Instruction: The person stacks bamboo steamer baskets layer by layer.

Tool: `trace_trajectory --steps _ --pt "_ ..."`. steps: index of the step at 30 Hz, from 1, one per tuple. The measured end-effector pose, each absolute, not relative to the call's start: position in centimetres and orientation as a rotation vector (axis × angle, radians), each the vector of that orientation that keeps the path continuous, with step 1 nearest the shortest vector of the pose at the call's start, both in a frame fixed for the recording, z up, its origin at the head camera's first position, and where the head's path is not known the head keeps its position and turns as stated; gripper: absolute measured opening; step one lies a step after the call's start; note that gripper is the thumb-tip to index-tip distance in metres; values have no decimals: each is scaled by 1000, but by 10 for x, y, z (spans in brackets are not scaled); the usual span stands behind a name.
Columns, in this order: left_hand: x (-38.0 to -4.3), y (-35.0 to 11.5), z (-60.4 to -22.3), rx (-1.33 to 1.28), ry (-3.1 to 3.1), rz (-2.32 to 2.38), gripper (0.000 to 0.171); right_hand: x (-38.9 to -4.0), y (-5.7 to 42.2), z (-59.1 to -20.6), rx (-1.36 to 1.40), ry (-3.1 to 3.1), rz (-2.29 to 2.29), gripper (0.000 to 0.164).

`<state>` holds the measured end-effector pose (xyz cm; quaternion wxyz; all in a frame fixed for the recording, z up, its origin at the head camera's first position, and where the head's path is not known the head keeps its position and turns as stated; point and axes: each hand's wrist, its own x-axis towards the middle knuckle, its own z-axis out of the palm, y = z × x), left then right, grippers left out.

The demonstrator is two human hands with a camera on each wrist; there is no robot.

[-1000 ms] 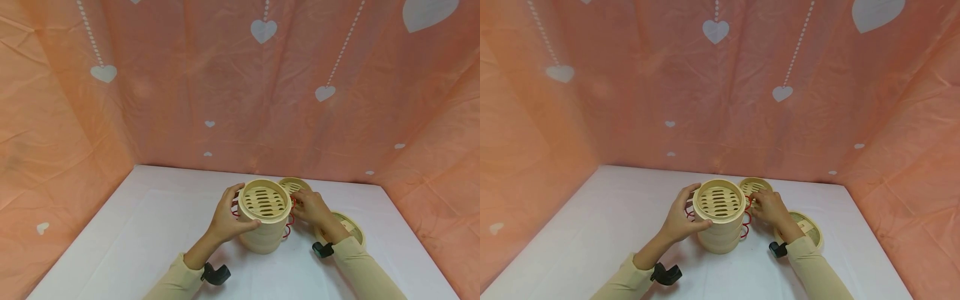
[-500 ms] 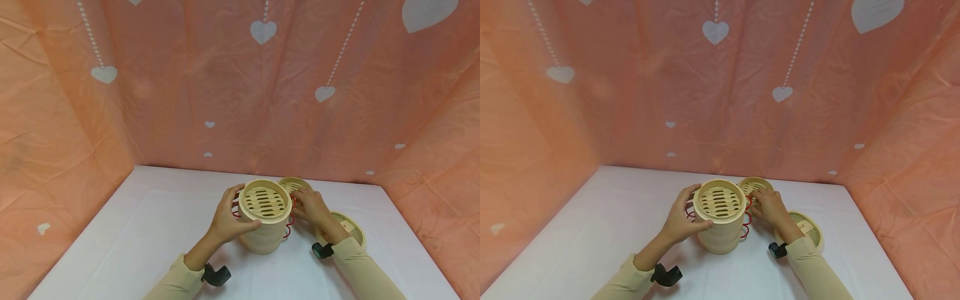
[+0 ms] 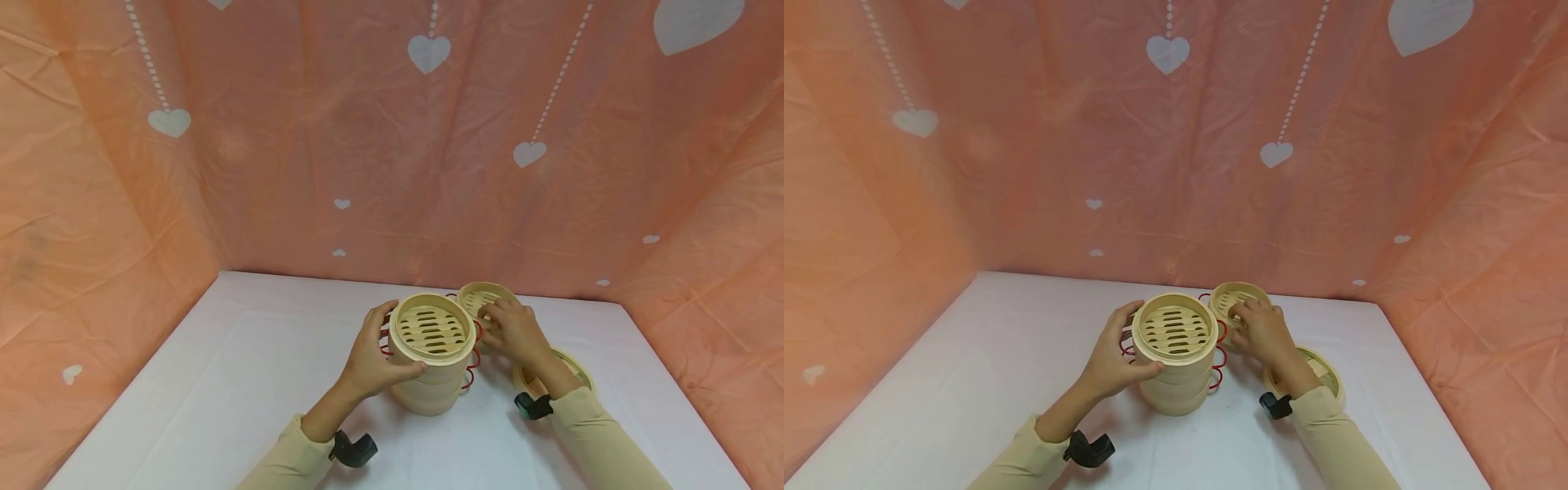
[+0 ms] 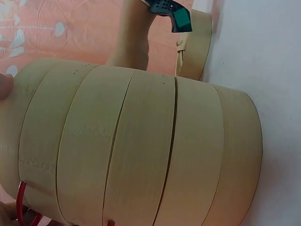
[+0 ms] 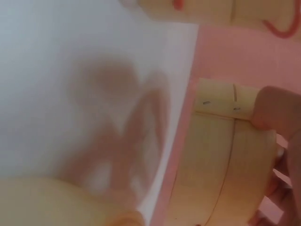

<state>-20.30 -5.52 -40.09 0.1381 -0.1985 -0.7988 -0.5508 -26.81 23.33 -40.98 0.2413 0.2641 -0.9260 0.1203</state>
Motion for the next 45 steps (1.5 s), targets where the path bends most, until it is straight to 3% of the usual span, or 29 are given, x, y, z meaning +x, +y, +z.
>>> trace_trajectory --steps 45 --pt "-207 -55 -404 -597 -2288 -1698 101 -221 223 -311 697 -2281 492 28"
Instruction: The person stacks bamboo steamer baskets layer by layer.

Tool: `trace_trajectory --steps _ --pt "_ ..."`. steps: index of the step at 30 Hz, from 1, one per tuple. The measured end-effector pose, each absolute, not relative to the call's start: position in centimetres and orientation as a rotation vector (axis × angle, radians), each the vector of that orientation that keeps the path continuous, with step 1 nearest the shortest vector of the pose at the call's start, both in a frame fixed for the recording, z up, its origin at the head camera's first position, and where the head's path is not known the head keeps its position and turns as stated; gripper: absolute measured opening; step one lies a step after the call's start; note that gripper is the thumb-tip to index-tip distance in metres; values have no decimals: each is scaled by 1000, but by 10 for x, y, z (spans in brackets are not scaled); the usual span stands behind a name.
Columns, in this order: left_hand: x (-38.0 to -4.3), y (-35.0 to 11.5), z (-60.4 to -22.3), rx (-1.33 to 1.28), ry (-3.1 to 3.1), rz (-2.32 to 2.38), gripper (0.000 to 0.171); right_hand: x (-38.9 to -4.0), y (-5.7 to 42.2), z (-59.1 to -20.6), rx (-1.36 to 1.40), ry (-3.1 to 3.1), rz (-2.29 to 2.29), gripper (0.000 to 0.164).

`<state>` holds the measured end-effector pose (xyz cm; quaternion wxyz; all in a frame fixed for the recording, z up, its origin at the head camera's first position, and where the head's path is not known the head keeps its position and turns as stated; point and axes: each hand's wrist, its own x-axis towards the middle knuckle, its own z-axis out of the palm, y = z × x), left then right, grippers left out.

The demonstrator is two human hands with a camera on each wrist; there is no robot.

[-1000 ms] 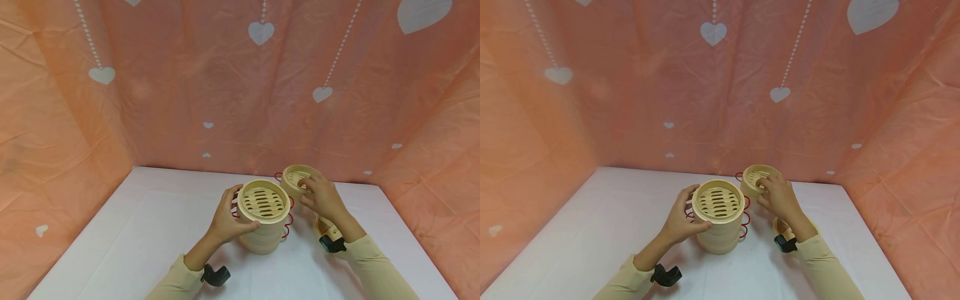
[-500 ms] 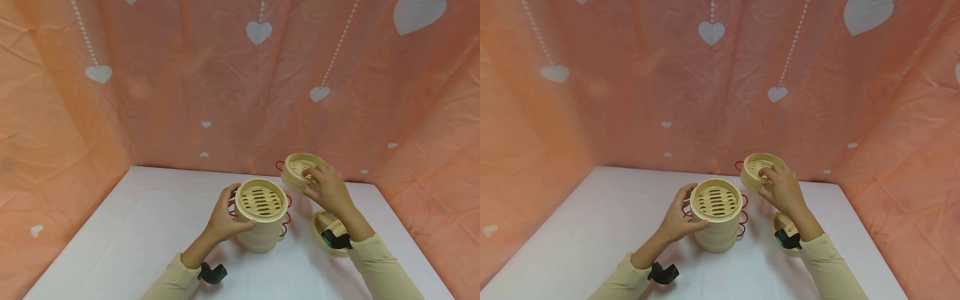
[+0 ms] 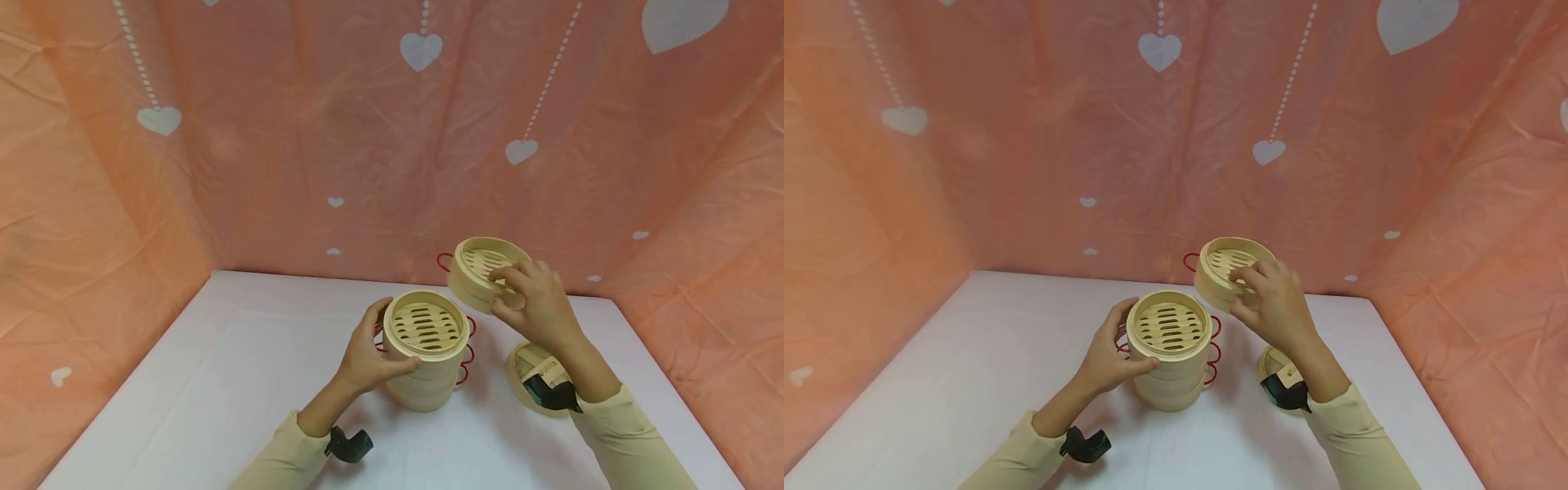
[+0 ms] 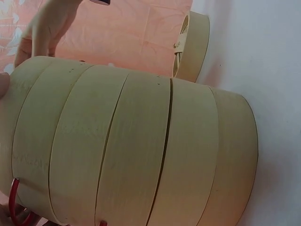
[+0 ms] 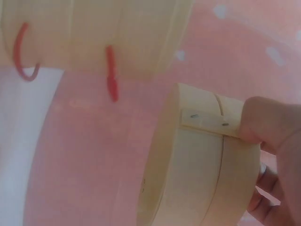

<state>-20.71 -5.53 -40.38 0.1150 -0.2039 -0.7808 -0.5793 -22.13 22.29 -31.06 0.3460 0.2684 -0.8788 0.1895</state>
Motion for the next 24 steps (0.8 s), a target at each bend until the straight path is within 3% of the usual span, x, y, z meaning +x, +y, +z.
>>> trace_trajectory --steps 24 --pt "-207 -54 -402 -595 -2271 -1732 101 -190 192 -299 896 -2169 526 28"
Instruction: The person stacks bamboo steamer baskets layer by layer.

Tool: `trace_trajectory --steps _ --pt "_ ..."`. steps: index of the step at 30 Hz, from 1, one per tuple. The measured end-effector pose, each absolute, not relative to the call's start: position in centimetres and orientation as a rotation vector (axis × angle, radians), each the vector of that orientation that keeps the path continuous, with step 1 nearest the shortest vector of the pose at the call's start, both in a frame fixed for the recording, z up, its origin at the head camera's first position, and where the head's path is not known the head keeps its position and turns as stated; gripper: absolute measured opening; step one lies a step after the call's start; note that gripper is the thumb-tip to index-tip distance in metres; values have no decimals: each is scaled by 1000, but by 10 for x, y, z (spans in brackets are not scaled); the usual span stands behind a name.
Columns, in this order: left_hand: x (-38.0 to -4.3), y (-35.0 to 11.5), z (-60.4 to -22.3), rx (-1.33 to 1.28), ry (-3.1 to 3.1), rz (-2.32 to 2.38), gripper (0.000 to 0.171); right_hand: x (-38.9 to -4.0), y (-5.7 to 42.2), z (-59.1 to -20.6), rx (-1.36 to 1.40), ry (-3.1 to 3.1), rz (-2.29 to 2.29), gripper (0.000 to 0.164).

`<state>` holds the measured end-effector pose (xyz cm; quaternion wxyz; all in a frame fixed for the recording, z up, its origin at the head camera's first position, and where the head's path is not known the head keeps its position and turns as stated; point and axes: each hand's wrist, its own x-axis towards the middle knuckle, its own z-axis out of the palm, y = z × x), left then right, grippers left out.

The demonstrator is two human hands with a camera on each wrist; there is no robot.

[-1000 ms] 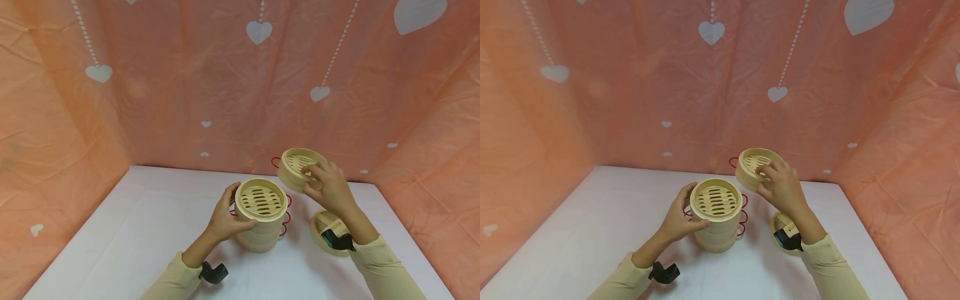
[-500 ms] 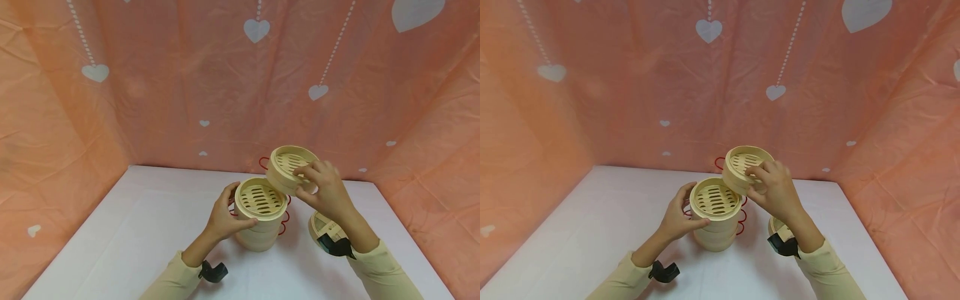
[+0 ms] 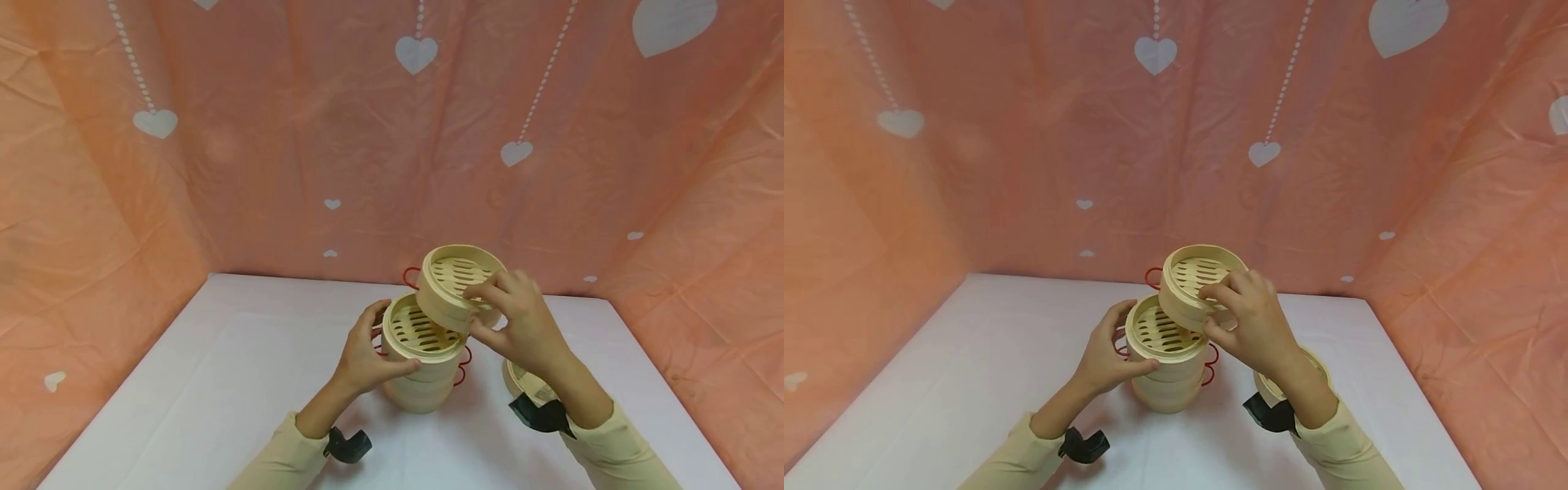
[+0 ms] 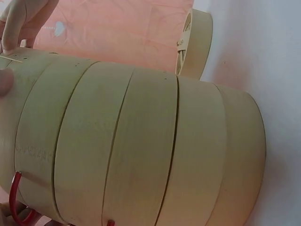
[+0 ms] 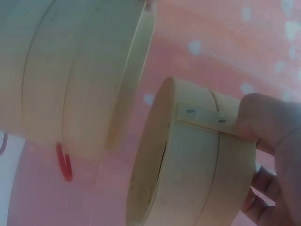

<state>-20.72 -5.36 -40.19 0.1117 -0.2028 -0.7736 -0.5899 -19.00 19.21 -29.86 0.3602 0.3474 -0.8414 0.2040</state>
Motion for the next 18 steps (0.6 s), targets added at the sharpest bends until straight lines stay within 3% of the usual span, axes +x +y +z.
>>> trace_trajectory --steps 18 --pt "-204 -54 -401 -546 -2272 -1686 98 -177 174 -304 989 -2119 542 33"
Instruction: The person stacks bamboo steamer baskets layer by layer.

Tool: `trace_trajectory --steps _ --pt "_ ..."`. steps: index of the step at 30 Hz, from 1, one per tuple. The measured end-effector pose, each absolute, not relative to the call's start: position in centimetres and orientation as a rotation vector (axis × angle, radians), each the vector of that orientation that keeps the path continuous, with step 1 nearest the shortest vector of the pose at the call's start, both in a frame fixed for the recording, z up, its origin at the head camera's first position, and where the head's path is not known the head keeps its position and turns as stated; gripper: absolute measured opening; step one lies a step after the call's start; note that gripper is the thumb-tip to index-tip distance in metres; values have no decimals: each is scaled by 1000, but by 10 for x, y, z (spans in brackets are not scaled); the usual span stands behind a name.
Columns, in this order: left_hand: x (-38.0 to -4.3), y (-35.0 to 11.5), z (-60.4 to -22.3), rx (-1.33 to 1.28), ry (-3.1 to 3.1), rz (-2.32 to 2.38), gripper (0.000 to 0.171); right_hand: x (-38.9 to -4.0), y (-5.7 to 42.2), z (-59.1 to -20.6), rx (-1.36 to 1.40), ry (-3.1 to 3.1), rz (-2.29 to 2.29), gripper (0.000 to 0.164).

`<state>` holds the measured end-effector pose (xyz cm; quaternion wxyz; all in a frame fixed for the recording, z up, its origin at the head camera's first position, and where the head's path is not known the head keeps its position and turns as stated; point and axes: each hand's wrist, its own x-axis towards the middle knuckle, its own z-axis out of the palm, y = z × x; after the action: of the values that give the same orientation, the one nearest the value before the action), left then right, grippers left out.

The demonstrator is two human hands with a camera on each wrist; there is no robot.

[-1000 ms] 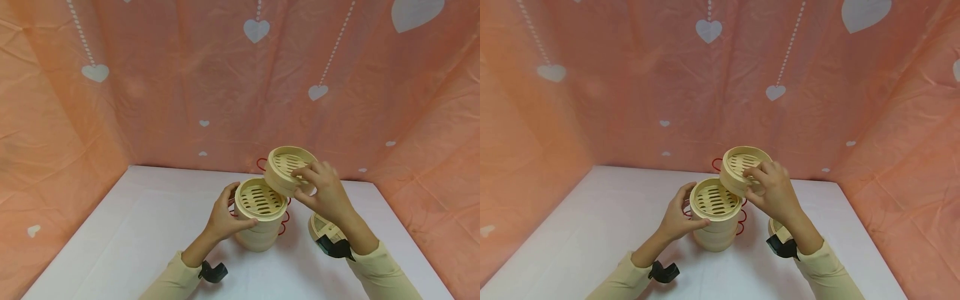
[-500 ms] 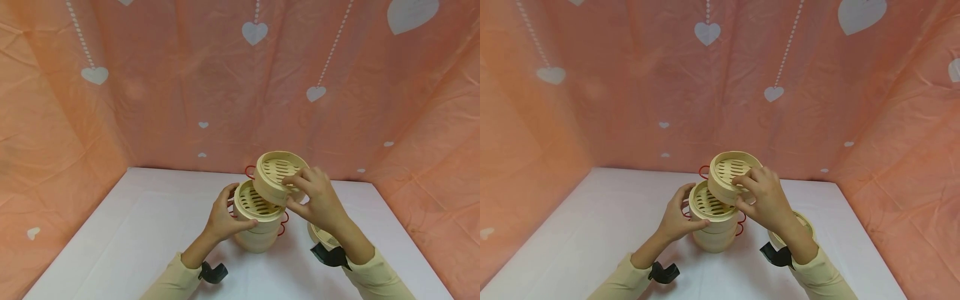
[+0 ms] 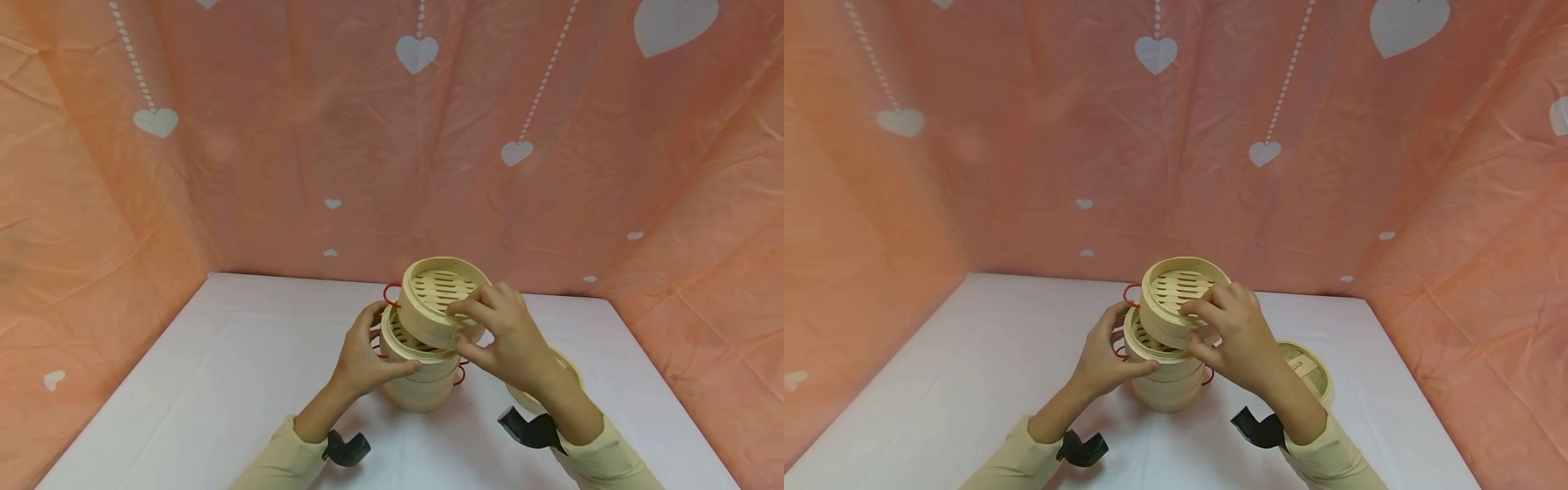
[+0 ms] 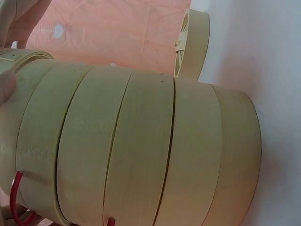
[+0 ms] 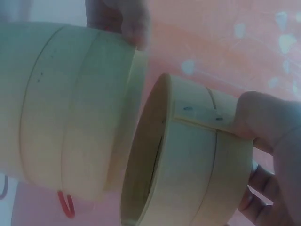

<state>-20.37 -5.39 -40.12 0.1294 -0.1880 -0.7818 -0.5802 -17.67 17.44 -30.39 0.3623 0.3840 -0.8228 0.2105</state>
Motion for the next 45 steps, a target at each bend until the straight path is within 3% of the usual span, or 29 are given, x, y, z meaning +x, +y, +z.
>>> trace_trajectory --steps 45 --pt "-207 -57 -402 -641 -2207 -1809 85 -175 152 -321 1028 -2165 494 32"
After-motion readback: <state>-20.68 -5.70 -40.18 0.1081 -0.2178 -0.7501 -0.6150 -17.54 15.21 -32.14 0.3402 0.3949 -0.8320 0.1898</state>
